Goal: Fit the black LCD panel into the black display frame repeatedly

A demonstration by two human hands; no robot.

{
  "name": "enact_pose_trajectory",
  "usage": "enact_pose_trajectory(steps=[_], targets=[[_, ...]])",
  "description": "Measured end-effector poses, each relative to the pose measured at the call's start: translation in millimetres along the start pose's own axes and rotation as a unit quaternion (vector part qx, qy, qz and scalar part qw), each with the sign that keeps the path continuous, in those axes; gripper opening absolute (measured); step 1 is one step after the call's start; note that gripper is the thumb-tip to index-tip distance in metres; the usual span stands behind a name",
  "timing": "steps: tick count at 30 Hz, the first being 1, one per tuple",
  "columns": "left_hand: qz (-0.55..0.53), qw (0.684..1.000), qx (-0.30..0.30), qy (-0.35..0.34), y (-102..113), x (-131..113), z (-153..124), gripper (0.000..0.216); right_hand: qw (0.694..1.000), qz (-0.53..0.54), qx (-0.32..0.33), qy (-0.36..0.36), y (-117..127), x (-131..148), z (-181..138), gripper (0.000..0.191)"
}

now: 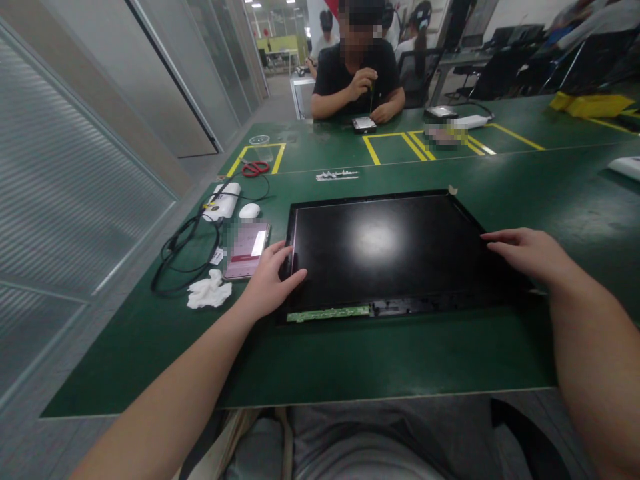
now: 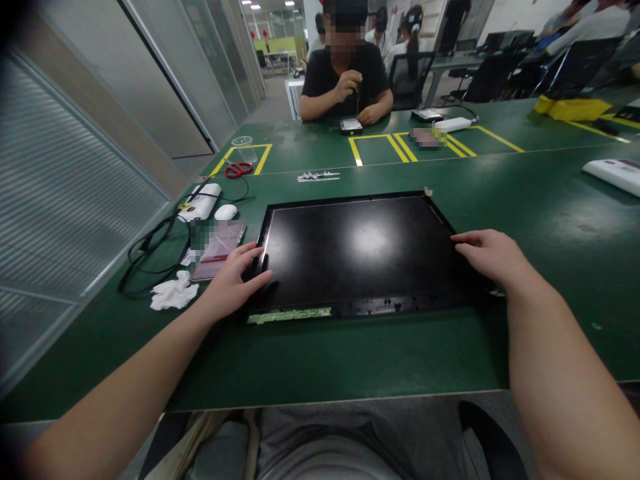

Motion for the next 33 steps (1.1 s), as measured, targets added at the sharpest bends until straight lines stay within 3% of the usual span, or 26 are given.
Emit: enact_pose_trajectory(steps=[3,7,14,23,33], targets=[[-0.024,0.999,-0.016,-0.029,8,-8,-5,0.064,1.000,-0.002,0.002,0.002,0,1,-1,0.041],[0.050,0.993,-0.030,-0.106,20,-36,-14,0.046,1.000,-0.007,0.004,-0.006,1,3,-3,0.041],[0.100,0.971,0.054,-0.212,10,-68,-27,0.033,1.000,-0.017,0.015,-0.020,1,3,-4,0.043],[0.127,0.954,0.161,-0.217,-4,-70,-32,0.021,1.000,-0.004,-0.004,0.006,2,-2,2,0.042],[0.111,0.948,0.182,-0.234,-12,-74,-38,0.024,1.000,-0.007,-0.005,-0.007,4,0,1,0.041]])
Point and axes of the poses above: each hand's wrist, its own z-axis towards the middle knuckle, its own y-axis out of the back of the hand, x = y × z, the point moved 10 cm from there along z, towards the middle knuckle, and after that the axes turned 11 degrees about x, right-handed, at the moved point
